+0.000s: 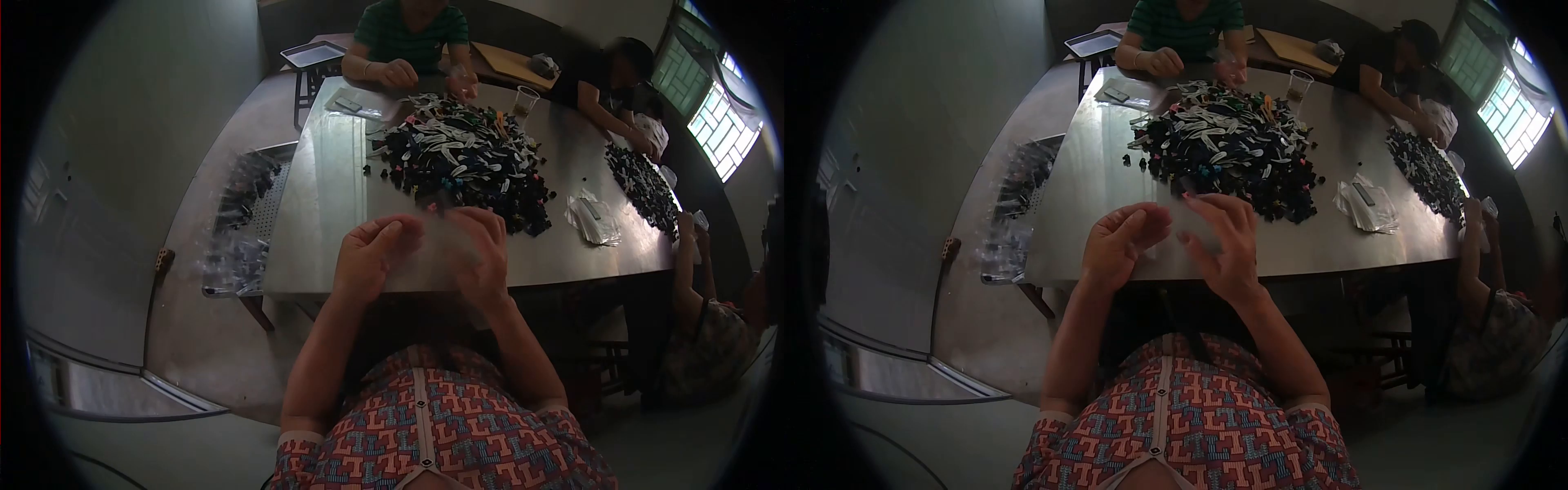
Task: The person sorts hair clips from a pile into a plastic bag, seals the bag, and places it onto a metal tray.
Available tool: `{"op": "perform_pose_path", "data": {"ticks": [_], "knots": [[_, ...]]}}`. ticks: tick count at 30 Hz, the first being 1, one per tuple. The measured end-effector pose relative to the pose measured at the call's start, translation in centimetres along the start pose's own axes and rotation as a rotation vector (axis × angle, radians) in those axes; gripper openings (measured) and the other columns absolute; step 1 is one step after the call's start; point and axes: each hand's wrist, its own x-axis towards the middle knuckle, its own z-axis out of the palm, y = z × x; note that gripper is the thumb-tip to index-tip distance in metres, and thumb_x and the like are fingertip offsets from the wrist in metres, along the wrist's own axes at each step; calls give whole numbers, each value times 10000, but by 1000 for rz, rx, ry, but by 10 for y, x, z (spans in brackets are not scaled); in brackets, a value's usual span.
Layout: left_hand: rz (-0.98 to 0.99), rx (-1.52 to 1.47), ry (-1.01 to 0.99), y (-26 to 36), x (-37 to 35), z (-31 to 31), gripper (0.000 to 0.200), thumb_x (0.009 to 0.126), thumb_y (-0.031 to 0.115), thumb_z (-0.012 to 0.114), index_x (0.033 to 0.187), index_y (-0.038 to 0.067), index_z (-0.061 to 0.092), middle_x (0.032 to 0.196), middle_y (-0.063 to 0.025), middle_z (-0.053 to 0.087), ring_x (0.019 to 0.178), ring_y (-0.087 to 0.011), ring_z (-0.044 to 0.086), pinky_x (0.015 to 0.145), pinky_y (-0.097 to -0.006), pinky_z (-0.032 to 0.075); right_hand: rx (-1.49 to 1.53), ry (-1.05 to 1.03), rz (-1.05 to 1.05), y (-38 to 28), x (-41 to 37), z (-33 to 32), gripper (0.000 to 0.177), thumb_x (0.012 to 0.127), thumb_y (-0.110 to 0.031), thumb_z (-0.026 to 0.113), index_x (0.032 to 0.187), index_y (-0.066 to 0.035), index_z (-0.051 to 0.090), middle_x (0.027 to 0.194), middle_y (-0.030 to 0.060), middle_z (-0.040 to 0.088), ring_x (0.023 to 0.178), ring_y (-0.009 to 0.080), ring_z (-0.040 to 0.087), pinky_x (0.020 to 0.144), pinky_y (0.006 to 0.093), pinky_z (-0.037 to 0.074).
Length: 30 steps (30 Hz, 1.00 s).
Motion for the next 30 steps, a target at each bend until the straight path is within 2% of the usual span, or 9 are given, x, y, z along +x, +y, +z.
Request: {"op": "perform_pose_path", "data": {"ticks": [4, 6, 7, 9, 15, 23, 26, 28, 30], "knots": [[21, 5, -5, 0, -1, 1, 239, 1030, 116, 556, 1171, -47, 659, 1154, -179, 704, 1076, -282, 694, 999, -447, 556, 93, 72, 157, 10, -6, 3, 413, 832, -118, 737, 1234, -81, 651, 1218, 106, 616, 1107, 282, 554, 993, 399, 396], [31, 6, -14, 0, -2, 1, 239, 1029, 118, 558, 1170, -46, 660, 1154, -182, 705, 1077, -282, 694, 999, -447, 557, 232, 23, 370, 9, -1, 4, 393, 886, -144, 721, 1263, -68, 640, 1179, 88, 654, 1025, 197, 606, 925, 329, 456], [40, 7, -23, 0, -3, 2, 238, 1029, 120, 561, 1169, -45, 660, 1153, -184, 706, 1078, -282, 694, 999, -447, 558, 233, 25, 373, 12, -1, 7, 393, 886, -144, 721, 1263, -68, 640, 1179, 88, 654, 1025, 197, 606, 925, 329, 456], [50, 20, -25, -1, -3, 1, 237, 1027, 120, 564, 1169, -44, 660, 1152, -184, 707, 1077, -281, 694, 998, -445, 559, 631, -168, 653, 19, 0, 12, 324, 929, -167, 711, 1224, -41, 666, 1101, 53, 701, 955, 104, 632, 839, 273, 502], [48, 32, -51, -1, -3, -1, 235, 1023, 120, 573, 1169, -42, 660, 1151, -181, 703, 1088, -275, 688, 999, -441, 561, 611, -244, 665, 9, 5, 11, 194, 961, -113, 670, 1108, 3, 722, 973, 58, 745, 912, 91, 671, 815, 242, 524], [29, 36, -61, 10, -13, 7, 241, 1010, 104, 587, 1191, -41, 655, 1154, -170, 705, 1080, -270, 691, 1006, -441, 555, 471, -367, 609, 13, 20, -9, 195, 931, -119, 704, 1062, 24, 730, 927, 65, 745, 849, 104, 678, 778, 256, 535], [3, 213, -46, 28, -12, 4, 259, 995, 105, 610, 1206, -40, 651, 1140, -156, 712, 1074, -258, 694, 999, -411, 554, 338, -476, 518, 6, 37, -26, 174, 919, -122, 707, 1027, 11, 742, 892, 70, 738, 809, 111, 671, 747, 274, 532], [-66, 569, -209, 49, -13, 9, 273, 979, 115, 641, 1205, -38, 657, 1136, -138, 720, 1062, -209, 692, 966, -350, 551, 278, -525, 481, 1, 41, -32, 161, 915, -124, 706, 1008, 2, 748, 874, 73, 733, 789, 116, 667, 729, 284, 529], [-90, 678, -261, 54, -10, 16, 274, 973, 117, 653, 1197, -40, 666, 1125, -128, 726, 1052, -182, 688, 947, -325, 546, 287, -558, 451, 0, 43, -35, 151, 900, -136, 718, 987, -20, 757, 854, 81, 727, 765, 125, 670, 696, 292, 523]]}}
